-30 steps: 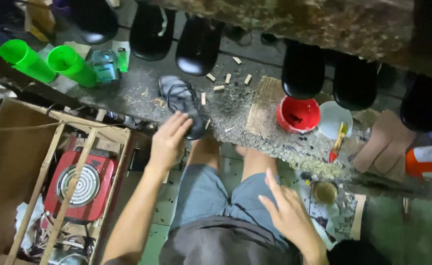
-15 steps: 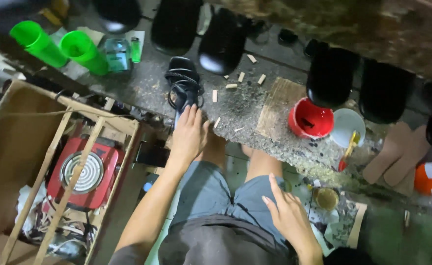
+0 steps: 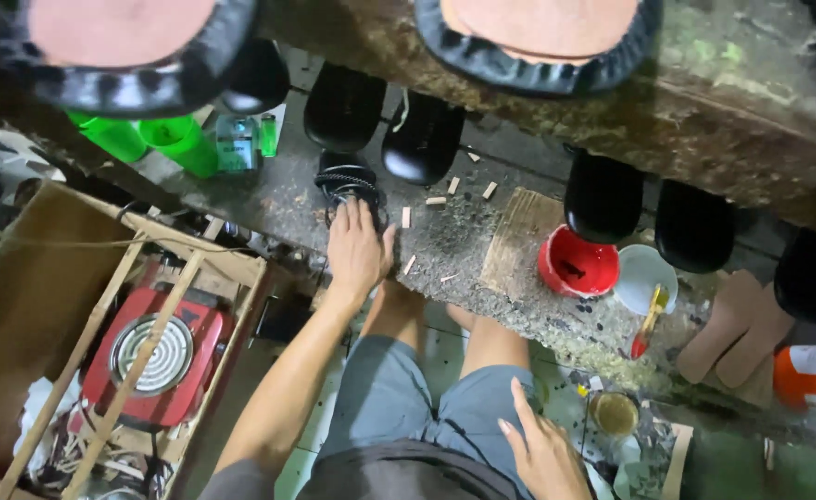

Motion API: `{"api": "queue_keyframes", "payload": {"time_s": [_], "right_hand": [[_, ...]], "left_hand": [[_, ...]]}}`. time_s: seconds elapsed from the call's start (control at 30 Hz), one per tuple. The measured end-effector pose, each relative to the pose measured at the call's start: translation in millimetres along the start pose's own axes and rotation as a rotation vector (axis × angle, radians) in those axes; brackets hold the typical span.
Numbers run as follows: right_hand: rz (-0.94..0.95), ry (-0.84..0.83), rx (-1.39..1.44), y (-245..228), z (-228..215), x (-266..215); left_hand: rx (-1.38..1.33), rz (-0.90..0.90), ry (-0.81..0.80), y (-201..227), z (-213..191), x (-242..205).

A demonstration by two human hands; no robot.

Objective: Assembling shoe straps by threading them through pre-cut slots in the sole and securing them manually.

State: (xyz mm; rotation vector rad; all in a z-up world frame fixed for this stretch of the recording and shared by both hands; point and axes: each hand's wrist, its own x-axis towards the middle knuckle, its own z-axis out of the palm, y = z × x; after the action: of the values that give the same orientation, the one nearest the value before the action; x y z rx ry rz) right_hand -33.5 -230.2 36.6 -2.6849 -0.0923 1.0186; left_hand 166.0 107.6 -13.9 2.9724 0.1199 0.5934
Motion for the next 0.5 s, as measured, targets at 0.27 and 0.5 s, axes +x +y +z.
{"api": "queue_keyframes", "payload": {"time_s": [0.27, 0.5], "right_hand": [[-0.332, 0.295, 0.046, -42.3, -21.5, 8.0], [-0.672, 0.865, 0.593, -86.0, -52.4, -8.0]], "left_hand": [[0.024, -0.010, -0.156, -17.4, 37.8, 54.5], [-1.502, -0.344, -0.369, 44.3, -43.2, -49.8]]}}
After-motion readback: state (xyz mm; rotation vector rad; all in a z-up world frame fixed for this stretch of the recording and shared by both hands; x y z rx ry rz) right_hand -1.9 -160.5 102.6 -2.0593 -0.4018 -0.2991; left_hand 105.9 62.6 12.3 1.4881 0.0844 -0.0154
